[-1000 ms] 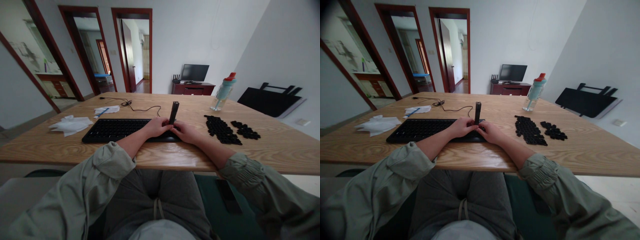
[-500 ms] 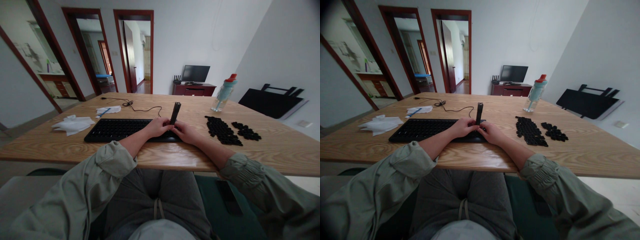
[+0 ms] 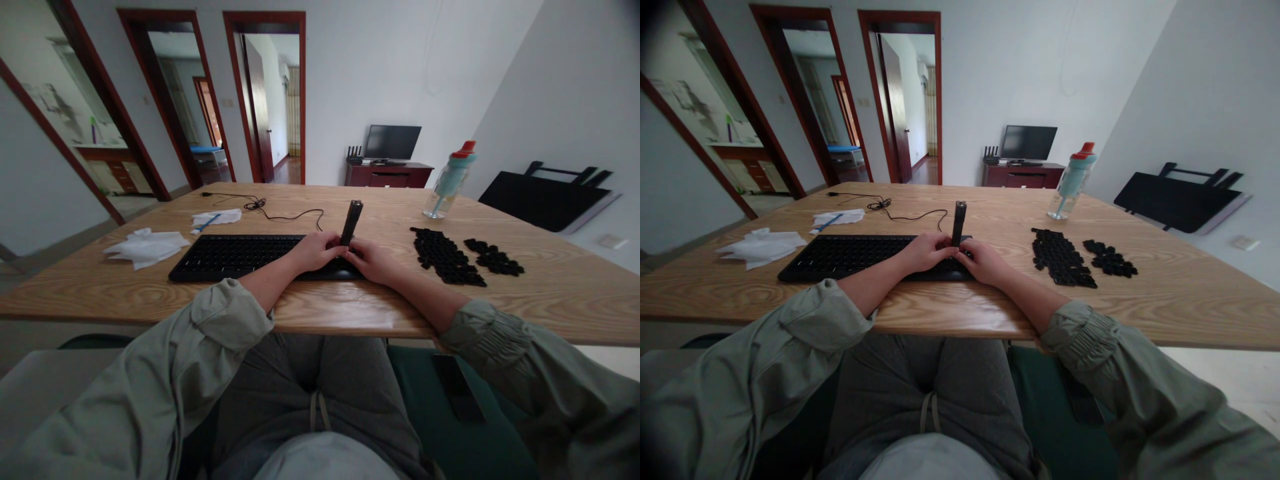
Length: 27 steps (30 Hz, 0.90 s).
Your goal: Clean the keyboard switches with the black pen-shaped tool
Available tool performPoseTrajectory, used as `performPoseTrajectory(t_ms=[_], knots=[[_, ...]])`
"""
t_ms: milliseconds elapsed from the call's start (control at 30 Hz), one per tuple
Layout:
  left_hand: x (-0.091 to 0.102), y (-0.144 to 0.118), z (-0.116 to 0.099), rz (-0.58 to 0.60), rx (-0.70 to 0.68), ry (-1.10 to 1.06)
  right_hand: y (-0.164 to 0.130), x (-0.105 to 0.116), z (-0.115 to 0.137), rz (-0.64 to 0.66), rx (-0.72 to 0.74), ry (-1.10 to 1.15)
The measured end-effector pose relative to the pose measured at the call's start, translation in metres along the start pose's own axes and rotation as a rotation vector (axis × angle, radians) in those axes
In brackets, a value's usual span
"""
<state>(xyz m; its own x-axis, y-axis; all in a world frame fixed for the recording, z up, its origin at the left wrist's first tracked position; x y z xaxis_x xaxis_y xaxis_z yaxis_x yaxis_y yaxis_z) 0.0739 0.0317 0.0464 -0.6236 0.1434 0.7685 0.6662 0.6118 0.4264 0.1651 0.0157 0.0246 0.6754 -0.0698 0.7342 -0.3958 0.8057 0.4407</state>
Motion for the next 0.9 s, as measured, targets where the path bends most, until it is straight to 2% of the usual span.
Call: performPoseTrajectory(t_ms=[267, 433, 533, 667, 767, 900], knots=[[0.001, 0.001, 0.003, -0.023, 0.013, 0.009, 0.001, 0.000, 0.003, 0.005, -0.006, 0.050], [-0.001, 0.004, 0.007, -0.005, 0.044, -0.108, -0.001, 0.005, -0.002, 0.027, -0.044, 0.119], [0.001, 0.005, 0.005, -0.007, 0.040, -0.165, 0.003, 0.027, -0.001, -0.096, -0.042, 0.155], [0.003, 0.005, 0.007, -0.001, 0.068, -0.125, 0.019, 0.055, 0.014, -0.272, -0.018, 0.239], [0.002, 0.005, 0.007, 0.037, 0.066, -0.041, 0.037, 0.055, 0.027, -0.275, -0.020, 0.363], [-0.002, 0.002, 0.003, 0.106, 0.071, 0.086, 0.044, 0.040, 0.031, -0.287, -0.088, 0.533]])
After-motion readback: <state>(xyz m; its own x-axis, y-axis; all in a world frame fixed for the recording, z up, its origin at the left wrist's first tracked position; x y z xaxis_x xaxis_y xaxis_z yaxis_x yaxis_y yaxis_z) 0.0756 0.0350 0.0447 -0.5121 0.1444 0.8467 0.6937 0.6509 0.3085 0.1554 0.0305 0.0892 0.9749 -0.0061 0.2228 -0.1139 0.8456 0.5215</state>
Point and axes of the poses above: each hand's wrist, its own y-axis towards the middle knuckle, its own x-axis out of the back of the hand, z = x × y, the point moved 10 cm from there along y, towards the middle knuckle, and after that the axes turned 2 degrees about y, right-handed, at the moved point
